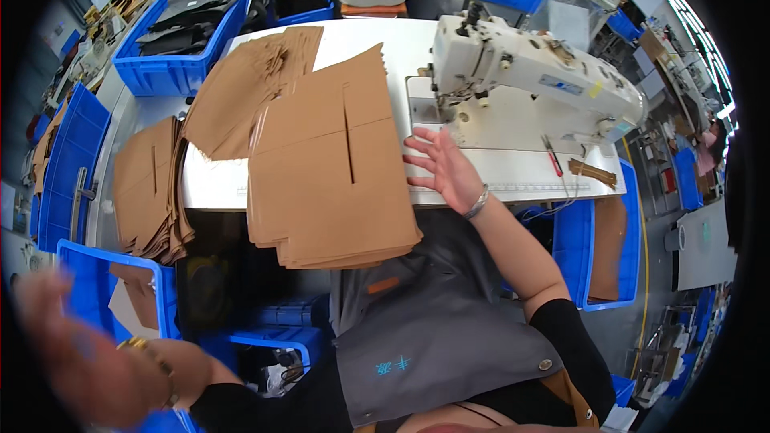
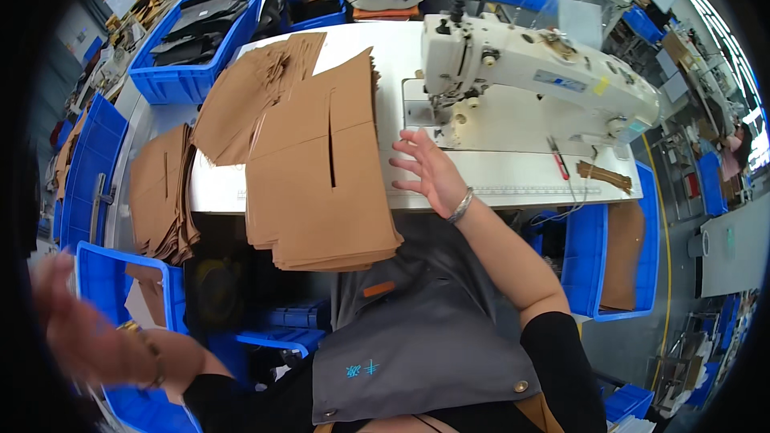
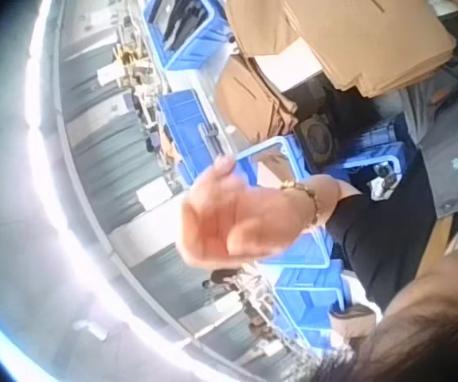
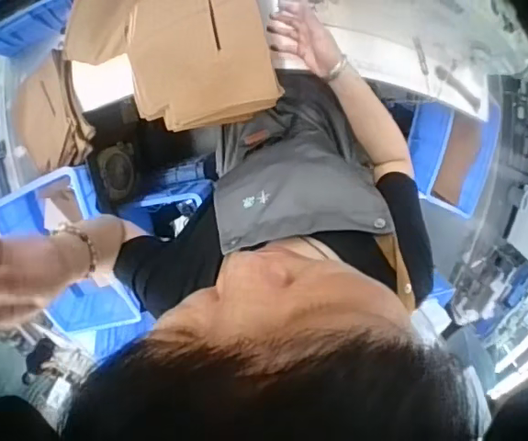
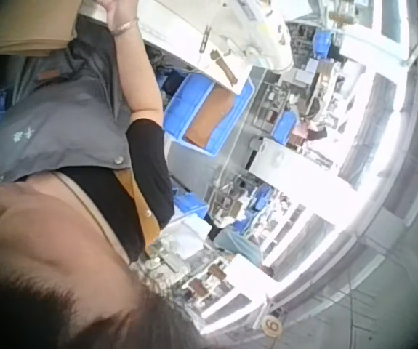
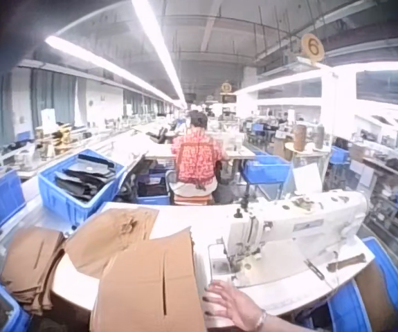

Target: Sewing a zipper onto a piece of leather using an industrial sewing machine.

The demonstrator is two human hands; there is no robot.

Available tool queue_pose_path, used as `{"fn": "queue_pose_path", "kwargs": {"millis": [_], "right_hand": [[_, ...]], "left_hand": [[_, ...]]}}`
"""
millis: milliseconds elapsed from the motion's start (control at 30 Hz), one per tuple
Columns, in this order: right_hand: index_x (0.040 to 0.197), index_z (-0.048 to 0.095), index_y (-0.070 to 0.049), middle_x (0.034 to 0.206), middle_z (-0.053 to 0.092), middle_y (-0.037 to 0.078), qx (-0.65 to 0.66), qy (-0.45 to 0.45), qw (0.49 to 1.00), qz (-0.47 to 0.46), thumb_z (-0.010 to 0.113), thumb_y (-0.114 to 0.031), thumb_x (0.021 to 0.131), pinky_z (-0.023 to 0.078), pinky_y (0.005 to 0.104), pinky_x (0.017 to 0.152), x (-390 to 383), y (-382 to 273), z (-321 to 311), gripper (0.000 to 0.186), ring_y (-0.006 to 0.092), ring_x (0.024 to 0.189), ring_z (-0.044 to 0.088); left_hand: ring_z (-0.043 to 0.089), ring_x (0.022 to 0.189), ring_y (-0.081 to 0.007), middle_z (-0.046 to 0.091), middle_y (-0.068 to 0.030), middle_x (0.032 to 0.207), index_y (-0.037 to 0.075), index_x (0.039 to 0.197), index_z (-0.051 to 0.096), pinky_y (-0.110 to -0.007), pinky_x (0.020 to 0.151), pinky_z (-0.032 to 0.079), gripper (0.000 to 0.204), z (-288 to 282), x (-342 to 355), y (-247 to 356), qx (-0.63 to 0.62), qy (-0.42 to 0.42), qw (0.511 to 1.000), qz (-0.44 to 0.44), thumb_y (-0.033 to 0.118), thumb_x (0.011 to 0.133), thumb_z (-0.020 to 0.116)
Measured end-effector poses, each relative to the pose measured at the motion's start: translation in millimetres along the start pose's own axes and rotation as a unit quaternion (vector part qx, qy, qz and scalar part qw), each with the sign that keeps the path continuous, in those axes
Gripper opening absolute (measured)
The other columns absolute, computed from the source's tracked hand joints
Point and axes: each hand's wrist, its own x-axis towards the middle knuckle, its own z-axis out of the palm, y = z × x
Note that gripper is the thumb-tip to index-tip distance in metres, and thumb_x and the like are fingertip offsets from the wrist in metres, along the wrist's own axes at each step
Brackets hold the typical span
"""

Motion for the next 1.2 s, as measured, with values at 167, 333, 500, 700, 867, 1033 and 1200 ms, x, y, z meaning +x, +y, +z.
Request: {"fn": "queue_pose_path", "kwargs": {"millis": [167,333,500,700,867,1033,1200], "right_hand": [[0.162,0.008,-0.006,0.163,0.022,0.019,-0.018,-0.028,0.998,0.059,0.064,-0.069,0.089,0.037,0.0565,0.111,10,-8,26,0.112,0.0322,0.149,0.028],[0.159,0.019,-0.002,0.154,0.039,0.017,-0.046,-0.073,0.982,0.165,0.076,-0.049,0.088,0.039,0.0475,0.112,21,0,36,0.102,0.0268,0.144,0.037],[0.148,0.037,0.002,0.14,0.055,0.015,-0.031,-0.053,0.986,0.154,0.078,-0.032,0.089,0.047,0.0382,0.108,15,13,34,0.08,0.0239,0.13,0.055],[0.142,0.044,0.003,0.136,0.059,0.016,0.054,-0.071,0.98,0.177,0.077,-0.02,0.087,0.052,0.0423,0.104,-4,27,47,0.068,0.0267,0.126,0.059],[0.141,0.046,0.0,0.134,0.059,0.013,0.082,-0.096,0.988,0.088,0.077,-0.011,0.085,0.051,0.0428,0.104,-16,39,80,0.065,0.0259,0.124,0.059],[0.143,0.045,0.0,0.136,0.058,0.012,0.019,-0.224,0.974,0.02,0.078,-0.01,0.084,0.048,0.0398,0.107,40,6,158,0.068,0.0224,0.126,0.057],[0.144,0.045,0.003,0.14,0.057,0.015,0.003,-0.362,0.932,-0.009,0.085,-0.019,0.081,0.047,0.041,0.106,131,-24,262,0.078,0.0242,0.127,0.057]], "left_hand": [[0.058,0.112,-0.0165,0.062,-0.0077,0.121,0.006,0.133,0.061,-0.03,0.092,0.045,0.042,220,-92,-2,-0.272,-0.097,0.84,-0.459,0.036,0.104,0.057],[0.06,0.104,-0.0169,0.061,-0.0089,0.12,0.007,0.137,0.049,-0.03,0.082,0.049,0.067,257,-162,29,-0.413,-0.183,0.562,-0.693,0.06,0.098,0.057],[0.064,0.108,-0.0222,0.061,-0.0208,0.125,-0.005,0.137,0.043,-0.034,0.084,0.056,0.078,265,-143,58,-0.48,-0.189,0.588,-0.623,0.043,0.087,0.079],[0.068,0.104,-0.0235,0.066,-0.0223,0.118,-0.004,0.138,0.043,-0.035,0.09,0.056,0.082,245,-92,58,-0.43,-0.194,0.713,-0.518,0.024,0.076,0.09],[0.064,0.112,-0.0204,0.062,-0.0142,0.123,0.001,0.139,0.045,-0.032,0.093,0.055,0.07,199,-33,37,-0.507,-0.125,0.724,-0.45,0.005,0.08,0.084],[0.06,0.119,-0.0213,0.057,-0.0123,0.133,0.002,0.141,0.046,-0.034,0.098,0.053,0.07,141,-9,-21,-0.418,-0.007,0.816,-0.398,0.002,0.08,0.081],[0.064,0.115,-0.0246,0.06,-0.0185,0.133,0.0,0.142,0.046,-0.035,0.097,0.052,0.071,108,-12,-97,-0.316,0.037,0.819,-0.478,0.016,0.083,0.082]]}}
